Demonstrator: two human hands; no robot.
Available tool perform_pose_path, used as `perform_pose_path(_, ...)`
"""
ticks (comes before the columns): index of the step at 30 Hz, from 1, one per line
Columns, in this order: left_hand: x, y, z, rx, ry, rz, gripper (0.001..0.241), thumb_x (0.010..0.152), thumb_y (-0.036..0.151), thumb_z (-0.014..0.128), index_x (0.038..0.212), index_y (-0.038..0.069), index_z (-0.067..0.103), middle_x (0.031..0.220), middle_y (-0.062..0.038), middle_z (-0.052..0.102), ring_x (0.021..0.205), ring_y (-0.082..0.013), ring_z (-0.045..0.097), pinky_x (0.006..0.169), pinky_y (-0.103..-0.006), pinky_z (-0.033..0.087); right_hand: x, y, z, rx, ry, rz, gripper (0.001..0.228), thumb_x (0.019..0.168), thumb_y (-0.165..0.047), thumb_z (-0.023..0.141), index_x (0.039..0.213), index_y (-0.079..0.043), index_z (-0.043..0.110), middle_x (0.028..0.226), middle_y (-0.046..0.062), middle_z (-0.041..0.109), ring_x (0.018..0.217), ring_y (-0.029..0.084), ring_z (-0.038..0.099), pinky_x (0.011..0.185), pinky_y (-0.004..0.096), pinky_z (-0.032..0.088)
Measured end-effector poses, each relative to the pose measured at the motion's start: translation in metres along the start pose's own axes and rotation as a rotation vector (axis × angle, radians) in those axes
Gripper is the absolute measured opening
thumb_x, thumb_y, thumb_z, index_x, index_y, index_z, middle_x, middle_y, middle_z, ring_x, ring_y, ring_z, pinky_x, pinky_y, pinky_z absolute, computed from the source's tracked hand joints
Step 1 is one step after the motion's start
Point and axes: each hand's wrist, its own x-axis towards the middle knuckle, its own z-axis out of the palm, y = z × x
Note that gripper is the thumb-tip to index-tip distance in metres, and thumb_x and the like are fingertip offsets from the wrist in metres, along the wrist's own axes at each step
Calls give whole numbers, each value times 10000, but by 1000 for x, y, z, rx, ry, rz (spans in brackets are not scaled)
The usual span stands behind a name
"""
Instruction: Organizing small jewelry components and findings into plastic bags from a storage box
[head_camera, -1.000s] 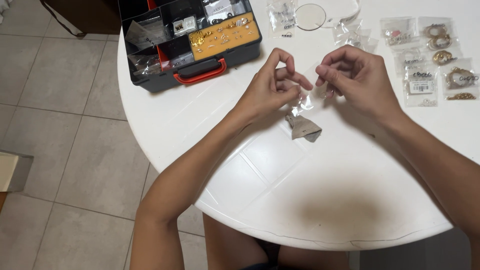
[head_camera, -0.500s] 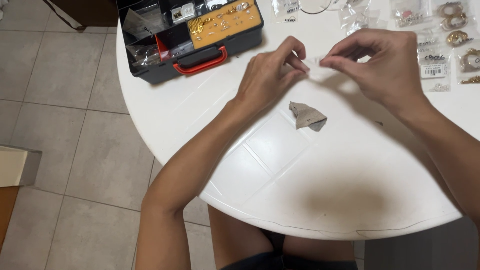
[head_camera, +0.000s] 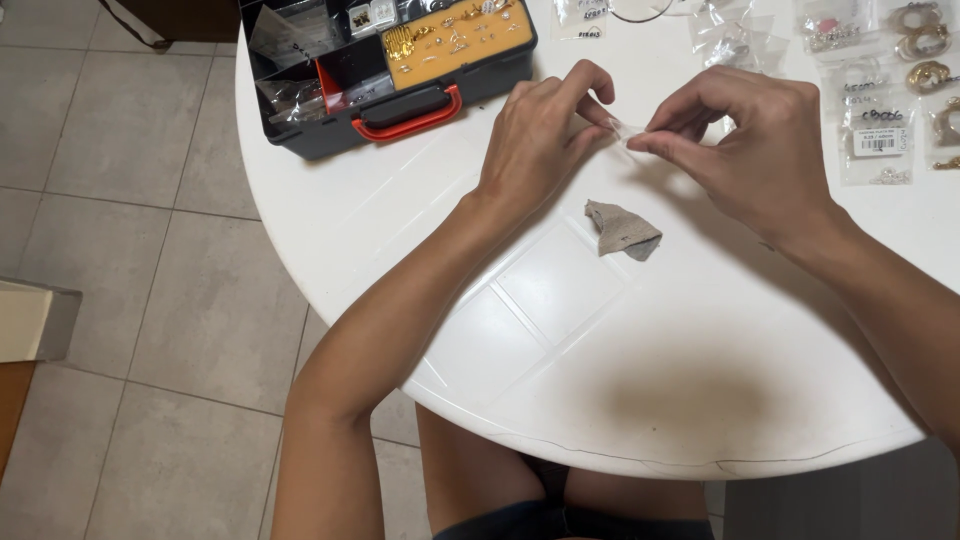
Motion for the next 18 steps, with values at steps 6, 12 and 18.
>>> perform_pose_path(6, -1, 0, -2, 10, 7, -13, 382, 810, 78, 783, 1059, 188, 515, 851, 95, 804, 855, -192, 709, 860, -395, 438, 0, -3, -2, -4, -22, 11, 59, 1102, 71, 779, 1045, 58, 771, 946, 124, 750, 792, 184, 712, 778, 265, 544)
perform_pose_path(12, -2, 2, 0, 12, 20, 17, 366, 824, 97, 758, 1069, 195, 504, 858, 77, 795, 868, -210, 685, 852, -389, 416, -1, 9, -4, -87, 14, -80, 221, 1038, 4, 961, 986, 49, 751, 947, 134, 732, 778, 194, 649, 771, 304, 514)
perform_pose_path(18, -4, 8, -2, 34, 66, 66, 322, 895, 118, 787, 1087, 160, 533, 894, 19, 778, 839, -208, 630, 782, -353, 413, 1, -11, -6, -67, -60, -81, 61, 1109, 47, 749, 1050, 65, 755, 920, 134, 741, 755, 194, 703, 727, 278, 534)
